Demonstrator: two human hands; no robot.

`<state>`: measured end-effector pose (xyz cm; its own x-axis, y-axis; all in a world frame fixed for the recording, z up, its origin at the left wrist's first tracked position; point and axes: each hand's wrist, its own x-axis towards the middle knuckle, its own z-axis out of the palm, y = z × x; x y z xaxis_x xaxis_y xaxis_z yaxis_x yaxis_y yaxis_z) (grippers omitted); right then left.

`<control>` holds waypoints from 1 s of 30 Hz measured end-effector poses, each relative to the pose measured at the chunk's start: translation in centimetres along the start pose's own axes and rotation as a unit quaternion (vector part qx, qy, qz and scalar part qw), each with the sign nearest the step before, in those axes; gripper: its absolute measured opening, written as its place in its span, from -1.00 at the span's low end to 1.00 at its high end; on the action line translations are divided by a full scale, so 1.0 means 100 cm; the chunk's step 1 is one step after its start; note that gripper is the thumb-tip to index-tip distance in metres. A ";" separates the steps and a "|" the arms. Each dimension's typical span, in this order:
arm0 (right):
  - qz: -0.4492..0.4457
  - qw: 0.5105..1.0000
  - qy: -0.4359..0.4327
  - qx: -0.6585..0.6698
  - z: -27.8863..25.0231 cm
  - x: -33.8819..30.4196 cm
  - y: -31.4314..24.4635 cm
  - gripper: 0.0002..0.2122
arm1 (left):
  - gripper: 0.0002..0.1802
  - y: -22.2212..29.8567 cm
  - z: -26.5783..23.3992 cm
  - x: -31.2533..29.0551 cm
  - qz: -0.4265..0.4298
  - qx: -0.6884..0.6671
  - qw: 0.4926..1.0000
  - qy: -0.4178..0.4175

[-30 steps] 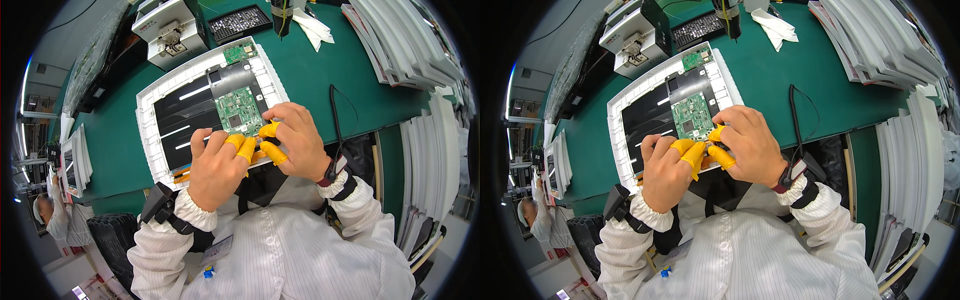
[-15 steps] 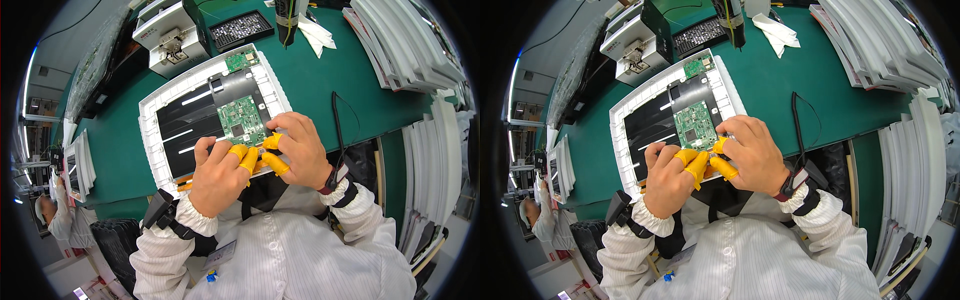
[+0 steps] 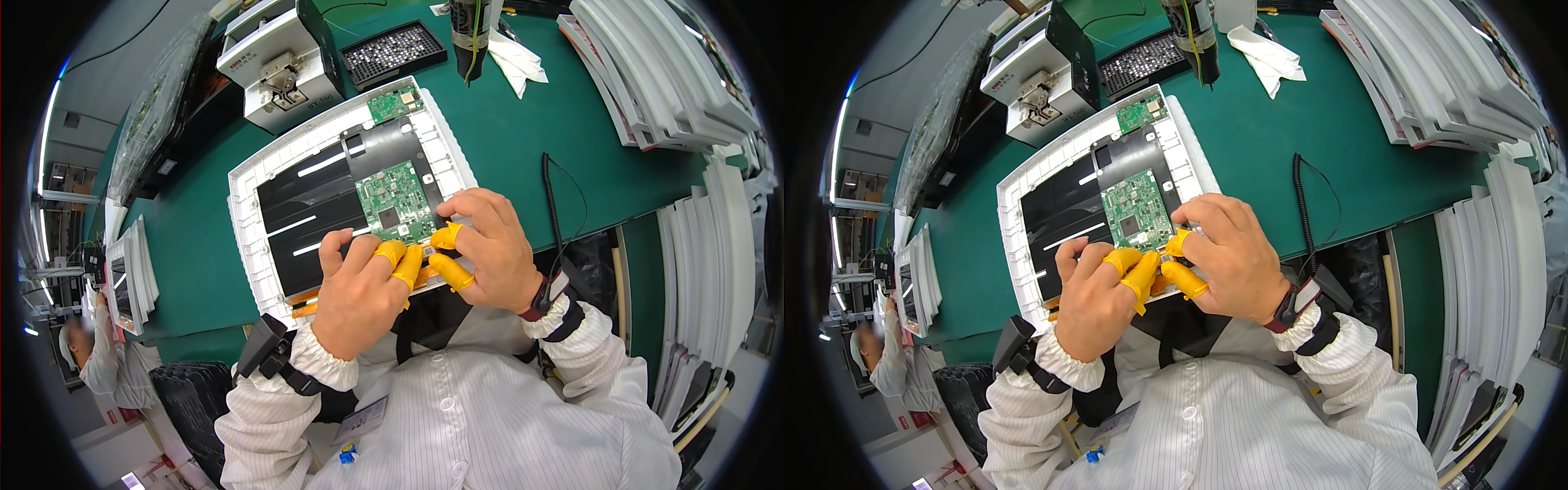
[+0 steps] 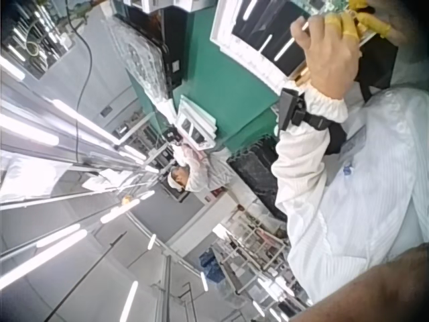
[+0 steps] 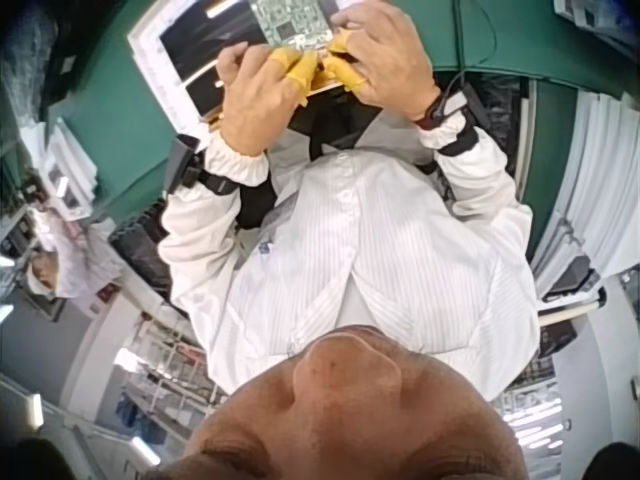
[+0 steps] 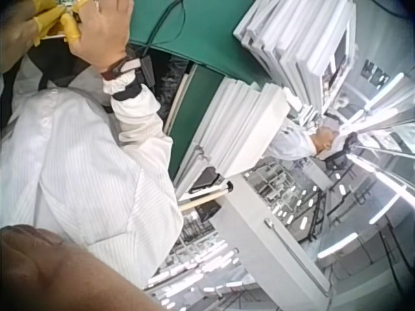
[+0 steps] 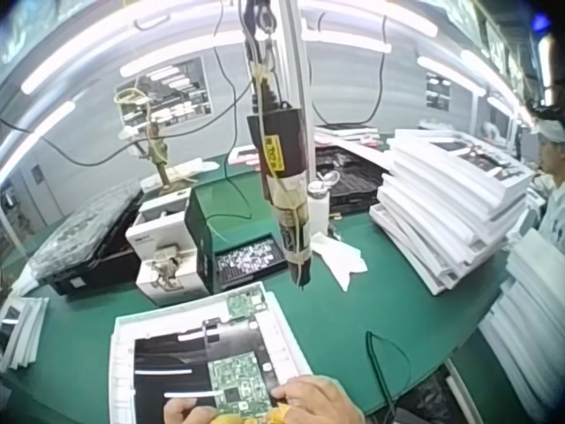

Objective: Cleaning the screen and assembling internal ribbon cables for a tablet-like electronic device.

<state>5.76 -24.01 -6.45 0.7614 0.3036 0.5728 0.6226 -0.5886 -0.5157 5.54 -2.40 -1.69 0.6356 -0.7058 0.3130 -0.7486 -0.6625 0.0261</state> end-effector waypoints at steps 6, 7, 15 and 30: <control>-0.004 1.000 0.007 0.005 0.001 -0.002 0.001 -0.77 | -0.75 0.002 0.000 -0.001 -0.005 0.003 1.000 0.003; -0.004 1.000 0.007 0.005 0.001 -0.002 0.002 -0.77 | -0.74 0.002 0.000 -0.001 -0.003 0.009 1.000 0.002; -0.014 1.000 0.006 0.004 0.001 -0.004 0.001 -0.82 | -0.77 0.001 0.003 -0.002 -0.006 0.004 1.000 0.004; -0.035 0.999 -0.009 -0.012 0.001 -0.007 0.003 -0.78 | -0.86 0.000 0.005 -0.004 -0.009 -0.025 1.000 0.011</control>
<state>5.41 -24.35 -7.03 0.7195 0.3576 0.5954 0.6700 -0.5832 -0.4593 5.39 -2.20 -2.31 0.6455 -0.6870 0.3337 -0.7454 -0.6619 0.0792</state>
